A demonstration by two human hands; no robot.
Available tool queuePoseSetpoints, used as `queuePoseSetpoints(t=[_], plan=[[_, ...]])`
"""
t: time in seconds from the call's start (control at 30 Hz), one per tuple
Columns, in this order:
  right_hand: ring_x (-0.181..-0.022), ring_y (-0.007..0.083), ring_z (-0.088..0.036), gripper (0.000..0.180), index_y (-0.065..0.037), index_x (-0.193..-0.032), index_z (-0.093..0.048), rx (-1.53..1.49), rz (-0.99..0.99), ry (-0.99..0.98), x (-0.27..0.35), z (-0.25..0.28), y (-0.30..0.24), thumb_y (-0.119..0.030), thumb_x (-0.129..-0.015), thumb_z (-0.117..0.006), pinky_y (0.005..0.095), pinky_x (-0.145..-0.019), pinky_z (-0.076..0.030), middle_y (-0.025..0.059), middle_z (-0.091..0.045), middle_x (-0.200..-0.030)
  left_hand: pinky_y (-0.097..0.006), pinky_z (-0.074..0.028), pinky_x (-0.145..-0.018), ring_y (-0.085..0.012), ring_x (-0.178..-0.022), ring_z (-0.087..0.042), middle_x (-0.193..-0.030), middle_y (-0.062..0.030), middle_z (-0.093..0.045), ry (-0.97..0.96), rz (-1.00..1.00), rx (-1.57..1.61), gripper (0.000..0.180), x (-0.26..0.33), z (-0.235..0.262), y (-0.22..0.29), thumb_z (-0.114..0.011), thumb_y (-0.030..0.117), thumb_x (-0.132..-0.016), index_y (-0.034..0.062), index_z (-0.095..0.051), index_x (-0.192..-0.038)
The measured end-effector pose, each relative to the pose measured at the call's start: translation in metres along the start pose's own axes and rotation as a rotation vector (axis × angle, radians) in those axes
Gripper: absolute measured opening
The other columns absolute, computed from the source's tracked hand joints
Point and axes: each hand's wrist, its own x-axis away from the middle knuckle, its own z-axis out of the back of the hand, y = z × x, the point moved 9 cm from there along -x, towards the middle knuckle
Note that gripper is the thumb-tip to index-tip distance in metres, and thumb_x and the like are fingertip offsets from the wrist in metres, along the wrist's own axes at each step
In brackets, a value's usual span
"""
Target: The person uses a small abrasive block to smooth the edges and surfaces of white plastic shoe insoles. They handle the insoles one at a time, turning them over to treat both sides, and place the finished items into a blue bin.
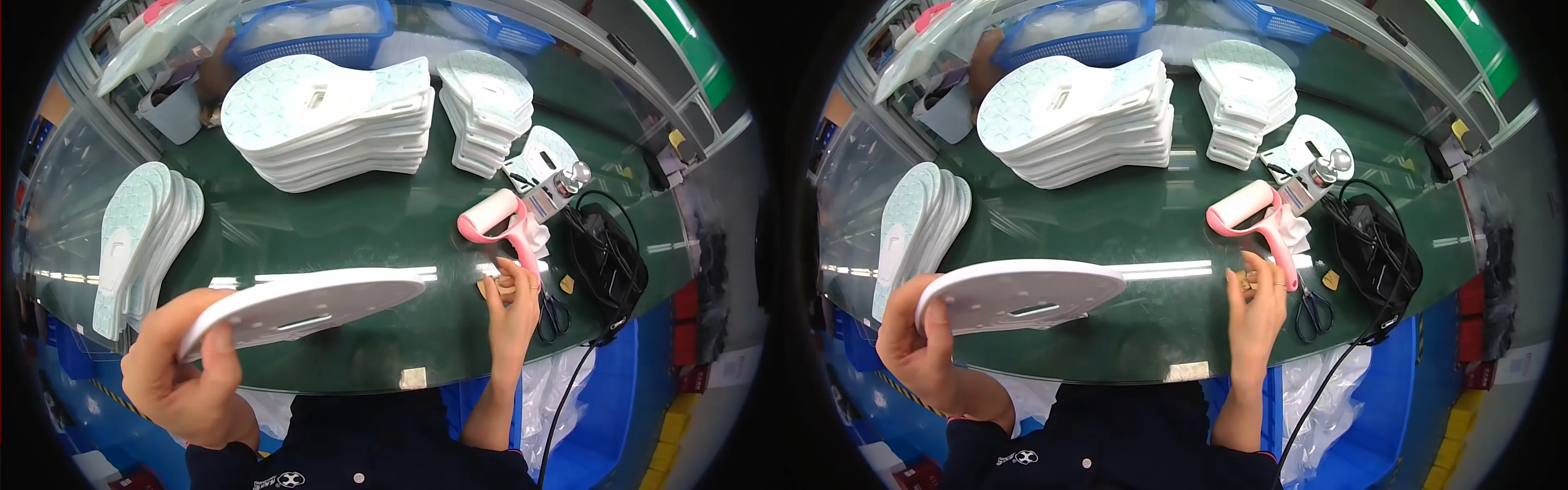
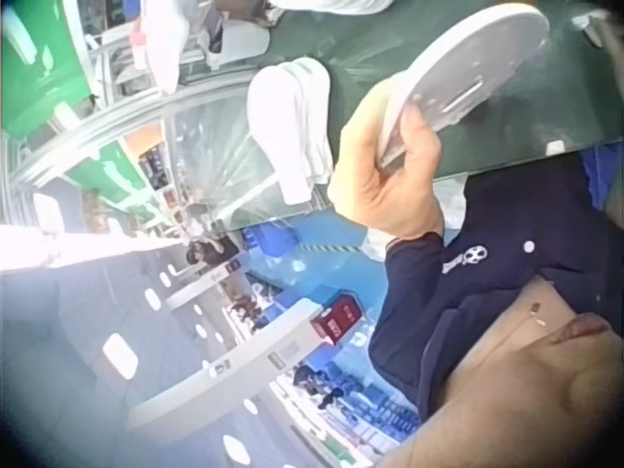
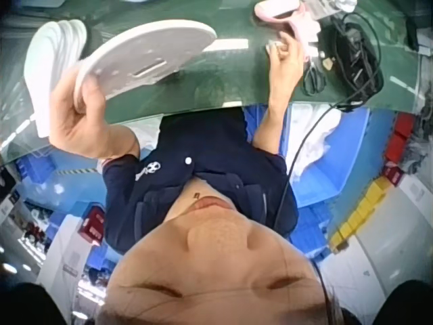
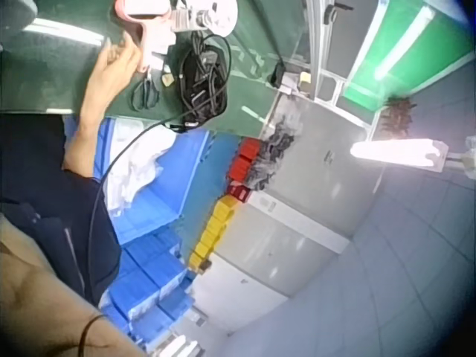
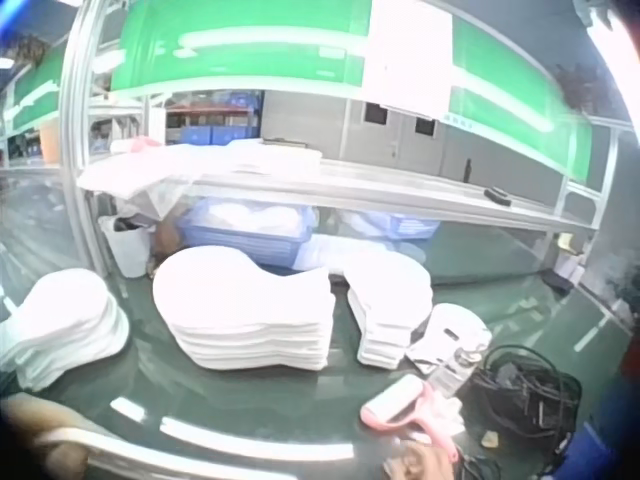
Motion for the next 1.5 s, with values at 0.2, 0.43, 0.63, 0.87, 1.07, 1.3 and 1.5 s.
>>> queuePoseSetpoints(t=[0.2, 0.43, 0.63, 0.87, 1.07, 1.3, 1.5], plan=[[-0.079, 0.0192, -0.051, 0.029, -0.003, -0.096, -0.057, 0.106, -0.001, -0.103, 0.01, -0.013, 0.055, -0.005, -0.069, -0.066, 0.0309, -0.068, -0.042, 0.0078, -0.05, -0.087, -0.023, -0.048, -0.059, -0.0173, -0.064, -0.062, -0.076, -0.0153, -0.064, -0.342, -0.304, 0.125, 0.024, -0.002, -0.035, 0.024, -0.052, -0.012, -0.06, -0.0065, -0.058, -0.083], [-0.069, 0.0167, -0.046, 0.026, -0.003, -0.093, -0.057, 0.163, -0.127, 0.091, 0.009, 0.011, 0.059, -0.006, -0.069, -0.067, 0.0307, -0.065, -0.04, 0.006, -0.046, -0.085, -0.025, -0.049, -0.063, -0.0204, -0.067, -0.063, -0.075, -0.0171, -0.063, -0.26, -0.283, 0.127, 0.022, -0.001, -0.029, 0.018, -0.052, -0.013, -0.063, -0.0077, -0.056, -0.084], [-0.07, 0.0163, -0.047, 0.027, -0.003, -0.093, -0.056, 0.219, -0.132, 0.035, 0.012, 0.008, 0.064, -0.007, -0.069, -0.067, 0.0301, -0.067, -0.041, 0.0065, -0.047, -0.087, -0.024, -0.049, -0.065, -0.0211, -0.069, -0.063, -0.076, -0.0181, -0.063, -0.247, -0.256, 0.125, 0.022, 0.002, -0.031, 0.016, -0.053, -0.014, -0.063, -0.0095, -0.055, -0.084], [-0.07, 0.016, -0.046, 0.026, -0.002, -0.094, -0.054, 0.192, -0.163, 0.025, 0.013, 0.003, 0.065, -0.009, -0.071, -0.065, 0.0284, -0.067, -0.041, 0.0058, -0.048, -0.086, -0.024, -0.049, -0.064, -0.0219, -0.069, -0.063, -0.077, -0.0184, -0.063, -0.331, -0.319, 0.191, 0.028, 0.006, -0.033, 0.017, -0.051, -0.015, -0.061, -0.0108, -0.055, -0.088], [-0.059, 0.0116, -0.047, 0.024, 0.0, -0.095, -0.054, -0.113, -0.26, 0.094, 0.015, 0.008, 0.083, -0.008, -0.074, -0.063, 0.0235, -0.055, -0.039, 0.005, -0.052, -0.076, -0.024, -0.049, -0.063, -0.0225, -0.07, -0.064, -0.08, -0.0187, -0.063, -0.331, -0.334, 0.199, 0.028, 0.011, -0.032, 0.015, -0.052, -0.013, -0.061, -0.0104, -0.055, -0.088], [-0.042, 0.0049, -0.039, 0.015, 0.003, -0.093, -0.051, -0.996, -0.246, -0.087, 0.019, 0.022, -0.043, -0.007, -0.081, -0.052, 0.016, -0.036, -0.028, 0.0057, -0.051, -0.069, -0.025, -0.049, -0.064, -0.0218, -0.074, -0.064, -0.086, -0.015, -0.063, -0.416, -0.392, 0.159, 0.037, 0.013, -0.038, 0.015, -0.056, -0.009, -0.061, -0.0041, -0.056, -0.098], [-0.05, 0.0126, -0.053, 0.025, 0.006, -0.098, -0.04, -1.236, 0.174, -0.324, 0.032, 0.023, -0.141, 0.003, -0.076, -0.052, 0.0194, -0.043, -0.043, 0.016, -0.054, -0.068, -0.027, -0.05, -0.064, -0.0242, -0.069, -0.064, -0.077, -0.0172, -0.063, -0.402, -0.375, 0.128, 0.027, 0.013, -0.045, 0.028, -0.052, -0.008, -0.059, -0.0055, -0.059, -0.084]])
